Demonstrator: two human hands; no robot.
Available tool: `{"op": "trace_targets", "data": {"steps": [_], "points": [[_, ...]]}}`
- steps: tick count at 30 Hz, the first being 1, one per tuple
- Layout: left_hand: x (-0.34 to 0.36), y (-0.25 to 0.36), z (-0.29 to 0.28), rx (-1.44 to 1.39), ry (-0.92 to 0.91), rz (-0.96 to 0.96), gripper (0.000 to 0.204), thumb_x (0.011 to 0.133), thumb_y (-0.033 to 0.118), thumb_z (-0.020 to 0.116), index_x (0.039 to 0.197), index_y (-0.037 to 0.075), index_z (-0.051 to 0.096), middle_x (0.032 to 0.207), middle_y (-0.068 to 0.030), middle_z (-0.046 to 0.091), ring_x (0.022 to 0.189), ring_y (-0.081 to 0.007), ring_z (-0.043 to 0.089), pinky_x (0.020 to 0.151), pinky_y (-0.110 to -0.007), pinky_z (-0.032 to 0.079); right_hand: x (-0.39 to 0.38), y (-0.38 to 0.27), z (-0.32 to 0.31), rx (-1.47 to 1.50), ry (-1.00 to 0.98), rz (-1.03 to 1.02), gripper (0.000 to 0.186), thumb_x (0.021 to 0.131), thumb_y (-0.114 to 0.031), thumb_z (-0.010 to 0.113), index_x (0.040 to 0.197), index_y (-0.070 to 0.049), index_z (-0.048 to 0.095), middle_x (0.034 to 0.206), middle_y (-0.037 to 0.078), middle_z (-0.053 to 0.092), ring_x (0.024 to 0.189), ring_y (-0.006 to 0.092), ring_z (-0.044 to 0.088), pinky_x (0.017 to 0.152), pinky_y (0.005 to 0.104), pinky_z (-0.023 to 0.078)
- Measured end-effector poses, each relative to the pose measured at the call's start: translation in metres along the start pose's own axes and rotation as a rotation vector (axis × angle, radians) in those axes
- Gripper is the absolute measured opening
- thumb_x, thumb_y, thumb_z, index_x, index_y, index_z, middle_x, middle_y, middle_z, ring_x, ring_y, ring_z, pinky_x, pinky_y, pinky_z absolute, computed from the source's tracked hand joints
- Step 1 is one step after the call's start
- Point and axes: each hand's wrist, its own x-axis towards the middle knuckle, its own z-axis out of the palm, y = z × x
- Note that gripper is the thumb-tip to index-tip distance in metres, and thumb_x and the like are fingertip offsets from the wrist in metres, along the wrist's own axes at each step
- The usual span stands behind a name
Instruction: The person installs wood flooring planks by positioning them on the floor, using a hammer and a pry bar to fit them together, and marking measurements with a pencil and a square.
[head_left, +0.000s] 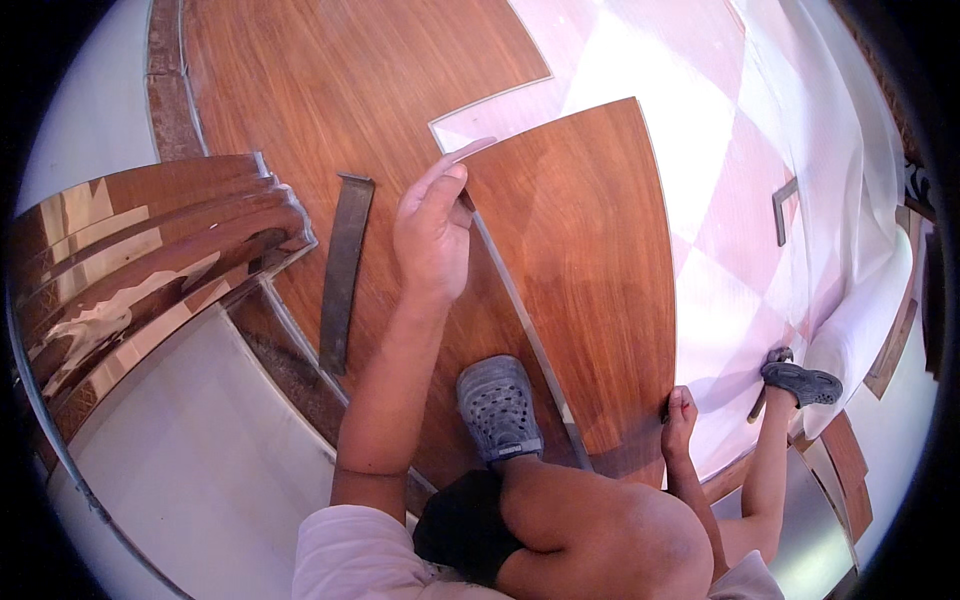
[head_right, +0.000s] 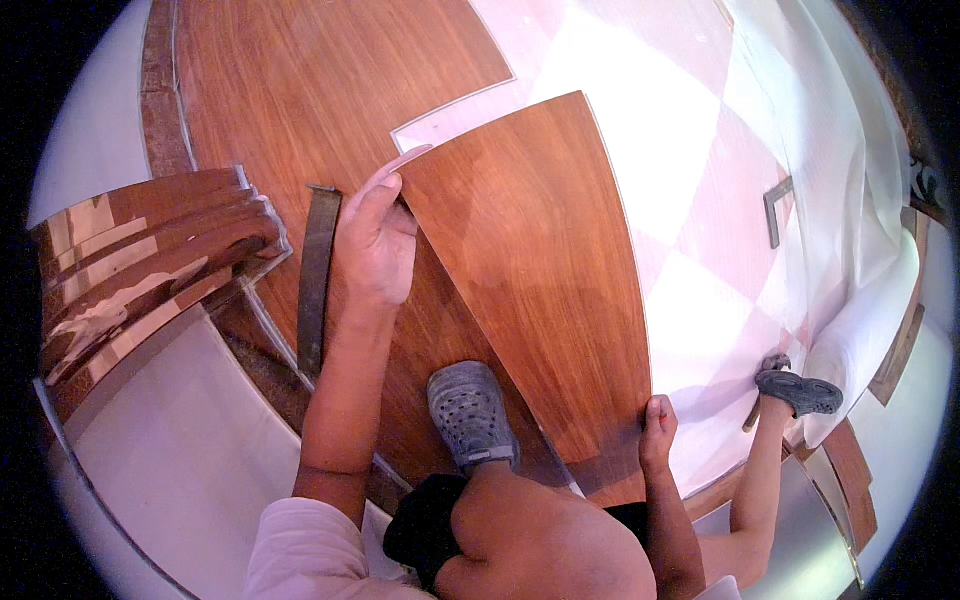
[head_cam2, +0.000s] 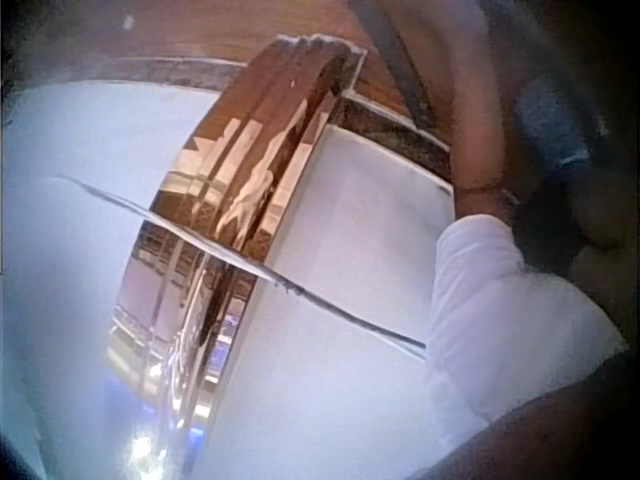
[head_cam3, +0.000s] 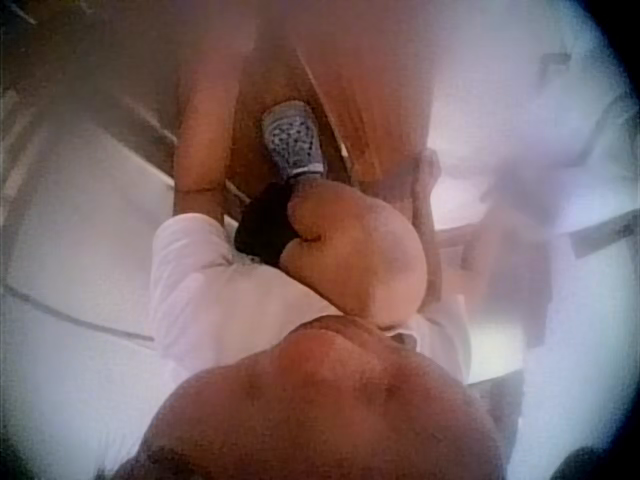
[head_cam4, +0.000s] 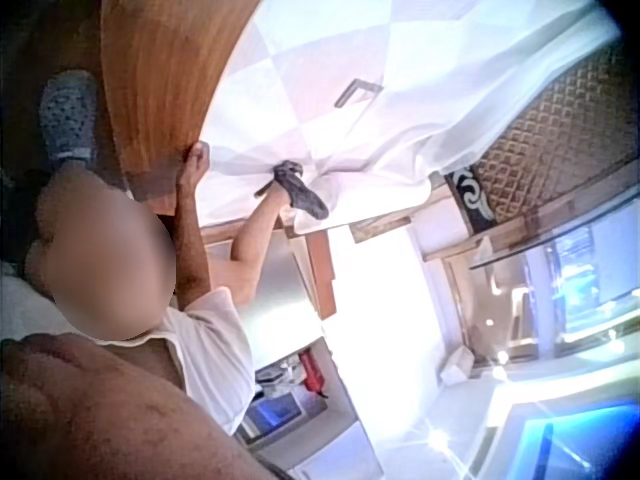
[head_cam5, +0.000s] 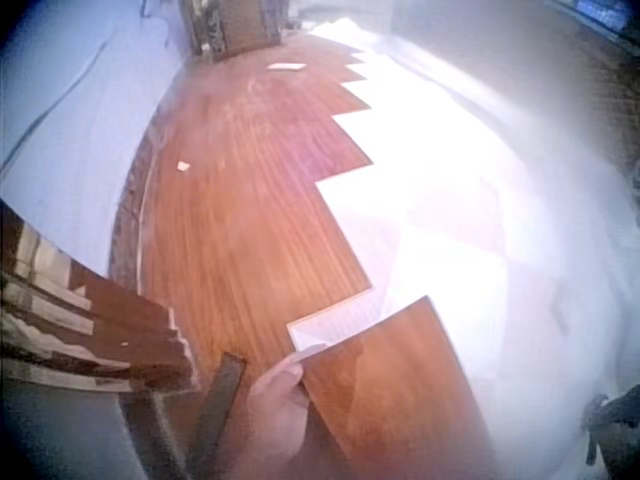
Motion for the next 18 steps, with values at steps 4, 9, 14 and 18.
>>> {"op": "trace_targets", "data": {"steps": [4,9,14,18], "points": [[0.004,-0.015,-0.019,0.105,0.142,0.016,0.042,0.104,0.018,0.047,0.131,-0.013,0.058,0.128,-0.0152,0.064,0.120,-0.0215,0.060,0.106,-0.033,0.044,0.001,-0.003,0.007,0.035,-0.004,0.003,0.038,0.107,-0.037,0.051,0.079,-0.013,0.049,0.071,-0.009,0.038,0.065,0.0049,0.035,0.057,0.0241,0.029],[0.009,-0.015,-0.027,0.054,0.052,0.017,0.044,0.105,0.021,0.045,0.134,-0.010,0.055,0.137,-0.0177,0.061,0.130,-0.0264,0.055,0.113,-0.040,0.038,0.004,-0.016,0.014,-0.043,-0.005,-0.055,0.038,0.107,-0.037,0.051,0.083,-0.007,0.054,0.072,-0.007,0.041,0.070,0.0059,0.037,0.062,0.0249,0.032],[0.016,-0.032,-0.023,-0.051,0.068,-0.087,0.042,0.106,0.026,0.050,0.135,-0.005,0.053,0.140,-0.0138,0.058,0.130,-0.0259,0.054,0.115,-0.042,0.037,0.025,0.017,0.003,-0.125,-0.152,0.006,0.037,0.107,-0.035,0.050,0.090,-0.003,0.057,0.076,0.004,0.051,0.077,0.0156,0.049,0.072,0.0331,0.043],[0.016,-0.042,-0.046,0.020,0.025,-0.095,0.039,0.103,0.016,0.056,0.139,0.001,0.050,0.142,-0.0143,0.055,0.132,-0.0285,0.051,0.115,-0.046,0.038,0.056,-0.035,-0.001,-0.496,-0.266,-0.089,0.032,0.104,-0.032,0.051,0.093,-0.002,0.060,0.084,0.020,0.063,0.082,0.0365,0.062,0.076,0.0453,0.048]]}}
